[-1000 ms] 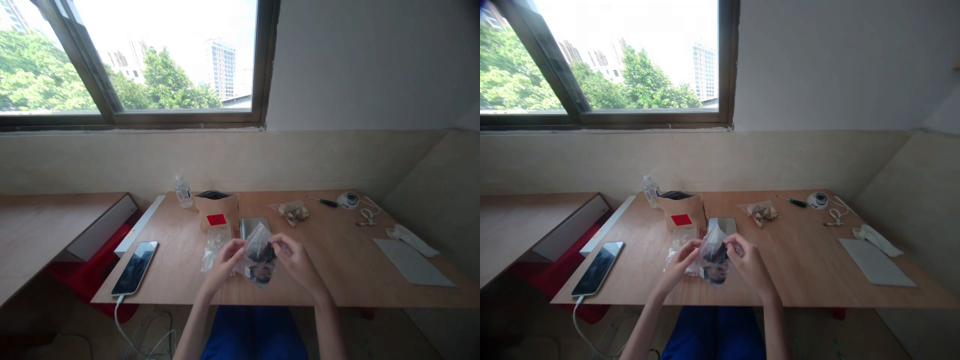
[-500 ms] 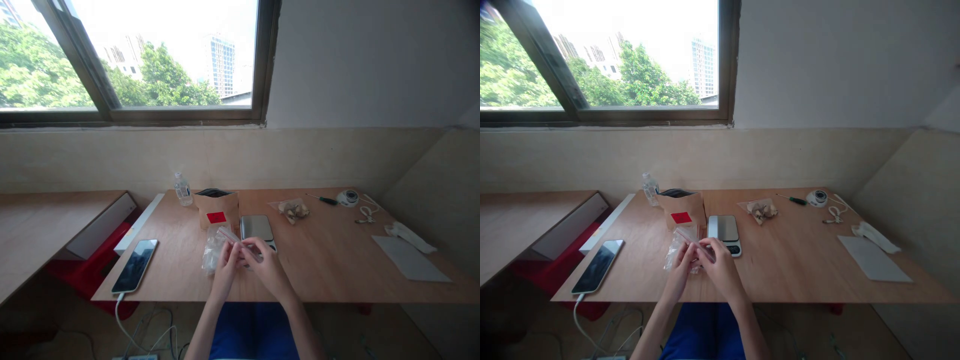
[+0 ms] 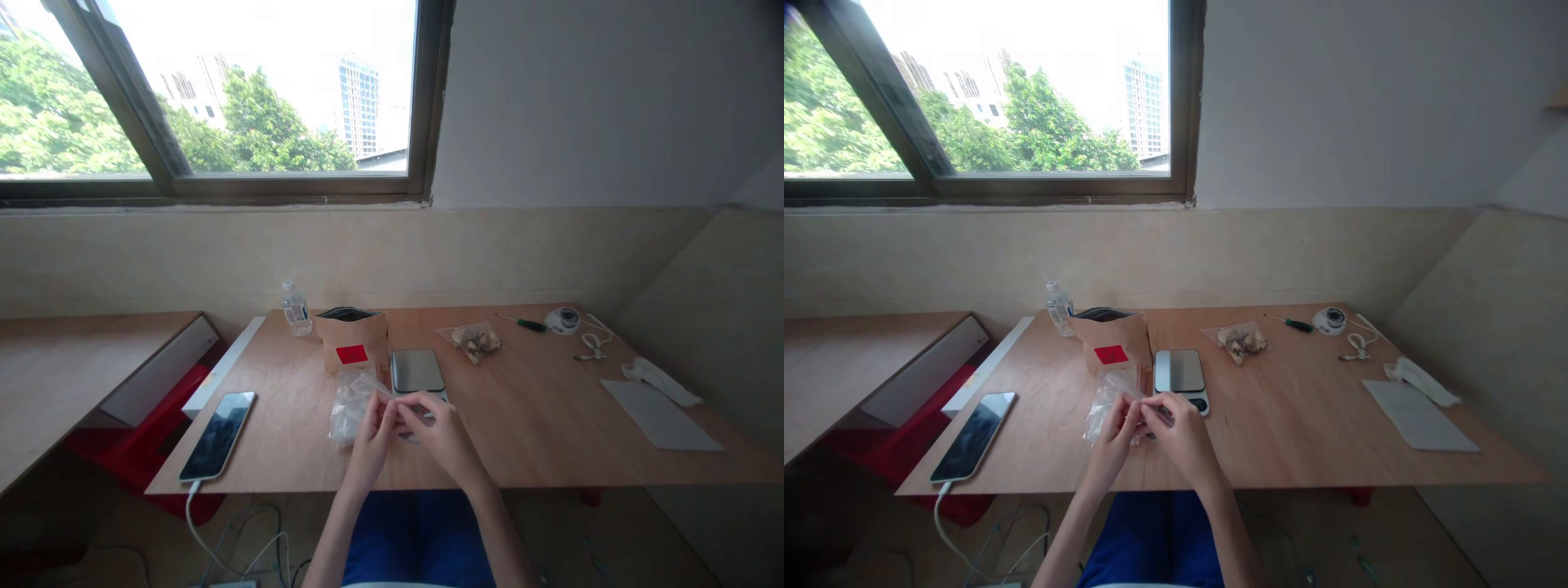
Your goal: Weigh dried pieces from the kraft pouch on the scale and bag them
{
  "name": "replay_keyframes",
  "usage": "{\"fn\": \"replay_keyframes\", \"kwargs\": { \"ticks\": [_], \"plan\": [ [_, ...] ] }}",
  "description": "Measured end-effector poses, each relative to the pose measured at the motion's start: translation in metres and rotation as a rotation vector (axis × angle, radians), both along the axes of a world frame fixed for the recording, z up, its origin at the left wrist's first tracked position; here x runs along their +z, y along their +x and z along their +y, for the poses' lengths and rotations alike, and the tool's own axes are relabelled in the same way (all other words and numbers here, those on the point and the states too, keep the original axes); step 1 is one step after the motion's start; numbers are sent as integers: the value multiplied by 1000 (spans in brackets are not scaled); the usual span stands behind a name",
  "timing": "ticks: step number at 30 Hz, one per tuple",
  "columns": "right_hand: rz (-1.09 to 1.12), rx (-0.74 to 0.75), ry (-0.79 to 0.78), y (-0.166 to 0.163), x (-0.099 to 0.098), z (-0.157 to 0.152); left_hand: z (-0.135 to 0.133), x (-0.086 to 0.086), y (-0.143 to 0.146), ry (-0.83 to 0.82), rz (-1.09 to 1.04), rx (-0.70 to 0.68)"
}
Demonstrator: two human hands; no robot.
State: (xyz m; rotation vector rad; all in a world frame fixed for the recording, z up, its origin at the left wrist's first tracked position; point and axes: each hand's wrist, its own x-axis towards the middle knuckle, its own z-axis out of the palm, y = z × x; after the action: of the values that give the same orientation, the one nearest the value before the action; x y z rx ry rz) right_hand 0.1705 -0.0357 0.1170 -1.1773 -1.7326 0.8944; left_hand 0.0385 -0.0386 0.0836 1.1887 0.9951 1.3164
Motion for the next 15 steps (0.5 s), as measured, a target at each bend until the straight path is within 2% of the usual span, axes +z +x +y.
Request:
{"fn": "replay_keyframes", "kwargs": {
  "ticks": [6,10,12,15],
  "plan": [
    [-20,2,60,1,4,-2,-1,1,-1,-4,24,-32],
    [-77,-62,80,-4,1,-2,0,1,3,-11,47,-21],
    [-75,-149,122,-4,-2,1,-1,0,5,-6,60,3],
    [-42,-440,179,7,-4,10,-6,-2,5,19,76,62]
  ]
}}
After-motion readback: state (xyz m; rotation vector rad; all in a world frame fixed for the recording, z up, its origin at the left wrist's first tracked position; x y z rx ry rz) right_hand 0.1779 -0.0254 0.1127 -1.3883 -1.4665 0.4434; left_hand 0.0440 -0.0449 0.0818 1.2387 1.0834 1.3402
